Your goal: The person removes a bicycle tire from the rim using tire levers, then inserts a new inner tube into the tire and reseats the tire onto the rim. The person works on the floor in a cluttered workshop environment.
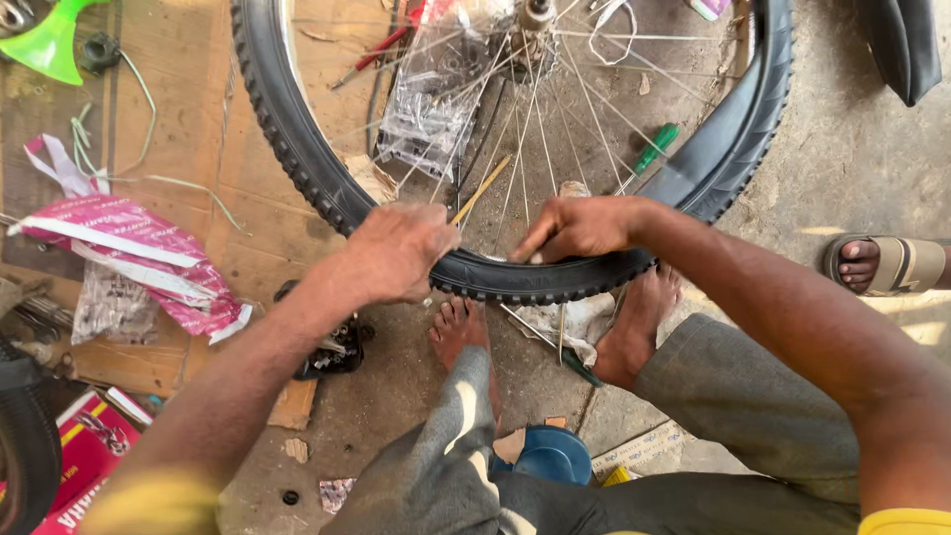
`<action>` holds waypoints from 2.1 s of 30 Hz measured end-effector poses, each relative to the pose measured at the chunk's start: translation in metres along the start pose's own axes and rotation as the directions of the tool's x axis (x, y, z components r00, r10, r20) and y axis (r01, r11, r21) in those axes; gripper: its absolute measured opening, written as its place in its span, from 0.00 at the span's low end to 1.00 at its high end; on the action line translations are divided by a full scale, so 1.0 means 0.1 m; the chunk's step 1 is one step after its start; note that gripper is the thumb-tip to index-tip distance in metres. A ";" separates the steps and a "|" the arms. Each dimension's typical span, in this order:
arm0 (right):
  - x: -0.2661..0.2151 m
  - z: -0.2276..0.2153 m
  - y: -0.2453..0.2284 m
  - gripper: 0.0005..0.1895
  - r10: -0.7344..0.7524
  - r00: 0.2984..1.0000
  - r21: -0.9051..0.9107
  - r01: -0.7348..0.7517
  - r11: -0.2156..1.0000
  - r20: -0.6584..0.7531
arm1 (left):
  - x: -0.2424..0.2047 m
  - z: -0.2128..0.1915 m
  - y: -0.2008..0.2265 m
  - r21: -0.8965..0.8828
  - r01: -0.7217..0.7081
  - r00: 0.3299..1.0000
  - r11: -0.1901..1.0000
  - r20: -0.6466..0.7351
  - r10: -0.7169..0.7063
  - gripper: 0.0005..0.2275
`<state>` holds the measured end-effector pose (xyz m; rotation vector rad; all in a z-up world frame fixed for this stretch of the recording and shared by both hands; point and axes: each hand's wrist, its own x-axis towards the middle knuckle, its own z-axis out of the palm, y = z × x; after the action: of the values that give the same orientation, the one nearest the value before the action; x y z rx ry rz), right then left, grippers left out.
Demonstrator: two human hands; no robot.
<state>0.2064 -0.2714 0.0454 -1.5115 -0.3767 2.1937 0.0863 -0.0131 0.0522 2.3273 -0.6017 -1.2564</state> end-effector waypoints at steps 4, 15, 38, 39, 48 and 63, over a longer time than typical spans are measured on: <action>-0.05 0.07 0.07 0.26 -0.263 0.965 0.138 0.259 0.956 0.009 | -0.02 -0.01 -0.06 0.093 -0.057 0.995 0.994 -0.076 0.064 0.13; 0.95 0.83 0.55 0.26 -0.357 0.875 -0.468 0.178 0.866 -0.327 | -0.02 0.52 -0.17 0.165 0.085 0.996 0.983 -0.052 -0.077 0.27; 1.12 0.92 1.09 0.15 -0.687 0.427 -0.713 0.127 0.690 -0.589 | 0.40 1.67 -0.09 0.522 0.083 0.814 0.849 -0.527 0.245 0.29; 1.15 0.99 1.14 0.18 -0.736 0.362 -0.763 0.093 0.640 -0.572 | 0.42 1.70 -0.09 0.471 0.053 0.759 0.881 -0.592 0.271 0.27; 0.97 1.47 1.28 0.36 -0.859 0.268 -0.897 -0.199 0.394 -0.436 | 0.41 1.47 -0.15 0.217 -0.193 0.747 0.957 -0.600 0.286 0.12; 1.32 1.35 0.85 0.14 -0.571 0.463 -0.643 0.000 0.765 -0.678 | 0.44 1.54 0.33 0.242 0.279 0.776 0.929 -0.627 -0.070 0.12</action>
<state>0.0234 -0.2745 -0.0521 -2.3923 -0.9112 0.8053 -0.0281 -0.0895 -0.0360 2.9126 -0.3794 -0.4025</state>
